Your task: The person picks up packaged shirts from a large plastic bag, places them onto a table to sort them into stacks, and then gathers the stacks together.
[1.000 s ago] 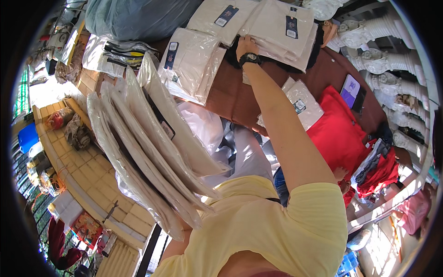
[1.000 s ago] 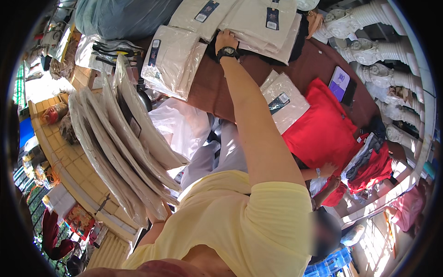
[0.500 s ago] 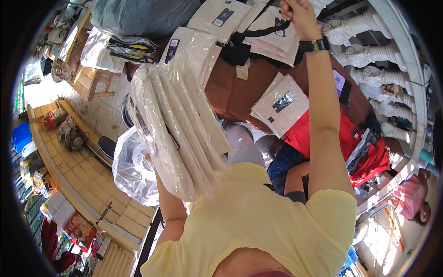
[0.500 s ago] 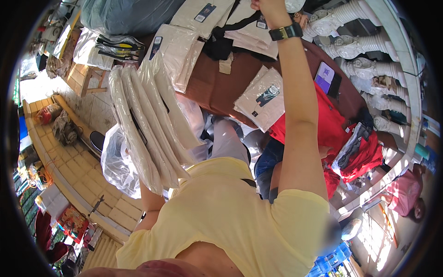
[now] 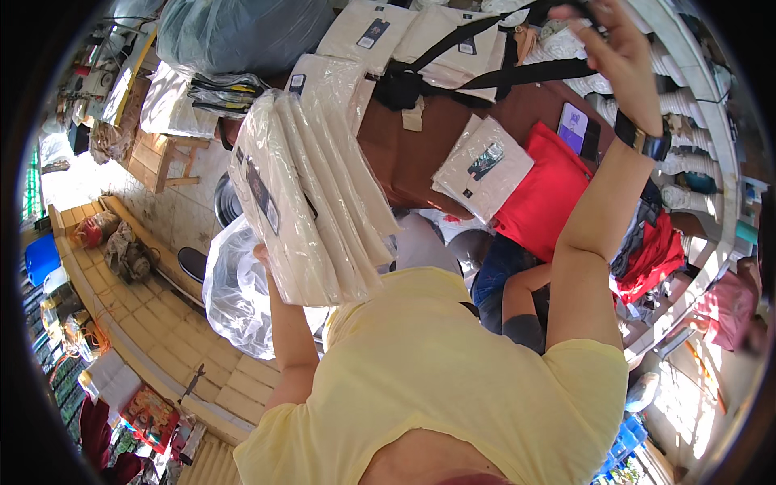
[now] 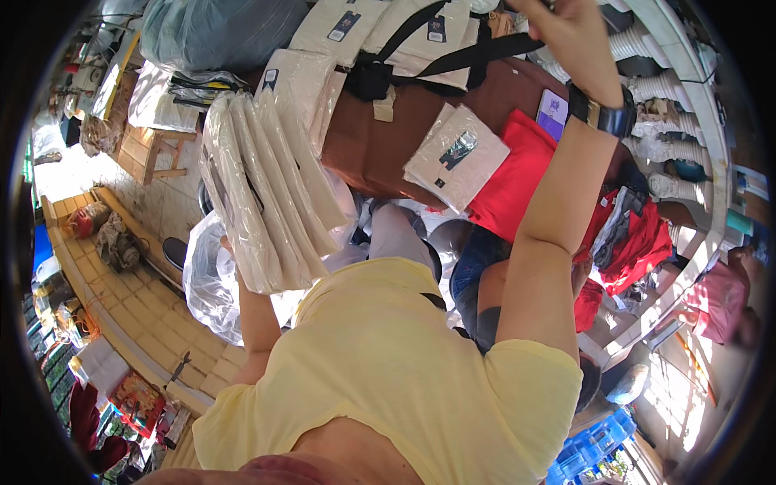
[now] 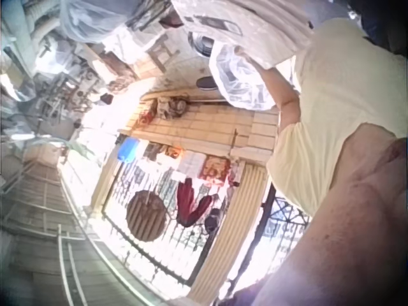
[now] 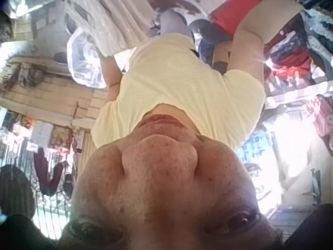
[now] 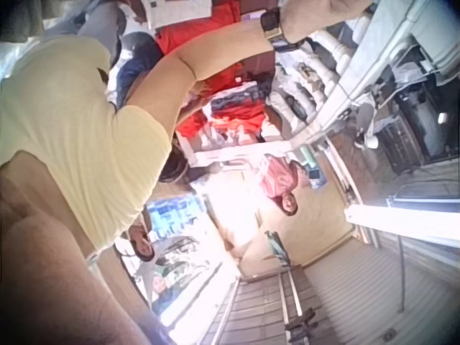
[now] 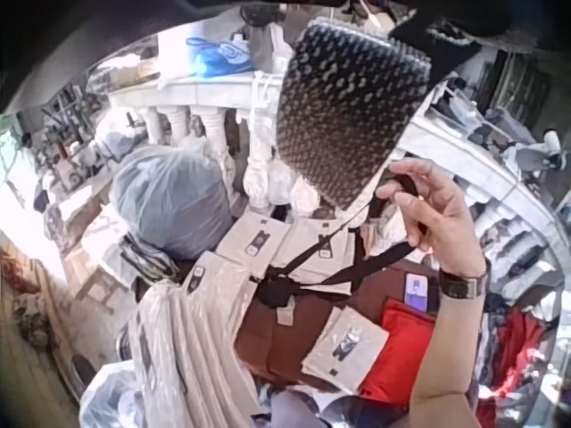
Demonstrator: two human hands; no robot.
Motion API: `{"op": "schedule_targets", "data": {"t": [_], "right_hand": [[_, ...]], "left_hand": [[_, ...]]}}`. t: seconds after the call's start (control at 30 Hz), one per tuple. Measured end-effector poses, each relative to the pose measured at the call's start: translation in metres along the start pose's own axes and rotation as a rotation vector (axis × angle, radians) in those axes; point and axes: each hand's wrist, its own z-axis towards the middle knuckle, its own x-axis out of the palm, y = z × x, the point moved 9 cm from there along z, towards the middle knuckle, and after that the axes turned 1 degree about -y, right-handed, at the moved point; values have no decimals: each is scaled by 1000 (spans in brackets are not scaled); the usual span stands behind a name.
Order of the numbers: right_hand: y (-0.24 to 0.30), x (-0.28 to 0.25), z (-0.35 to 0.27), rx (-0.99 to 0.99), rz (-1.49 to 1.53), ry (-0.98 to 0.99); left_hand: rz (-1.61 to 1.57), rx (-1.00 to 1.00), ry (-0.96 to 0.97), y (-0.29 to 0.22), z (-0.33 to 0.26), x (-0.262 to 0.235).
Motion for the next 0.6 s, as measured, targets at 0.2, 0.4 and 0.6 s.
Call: {"op": "schedule_targets", "data": {"t": [0.2, 0.4, 0.6], "right_hand": [[-10, -64, -34, -340, -976, -659], [-100, -144, -55, 118, -975, -766], [-255, -134, -104, 812, 21, -452]], "left_hand": [[-43, -32, 120, 8, -6, 6], [7, -17, 85, -3, -9, -15], [9, -20, 0, -6, -12, -26]]}}
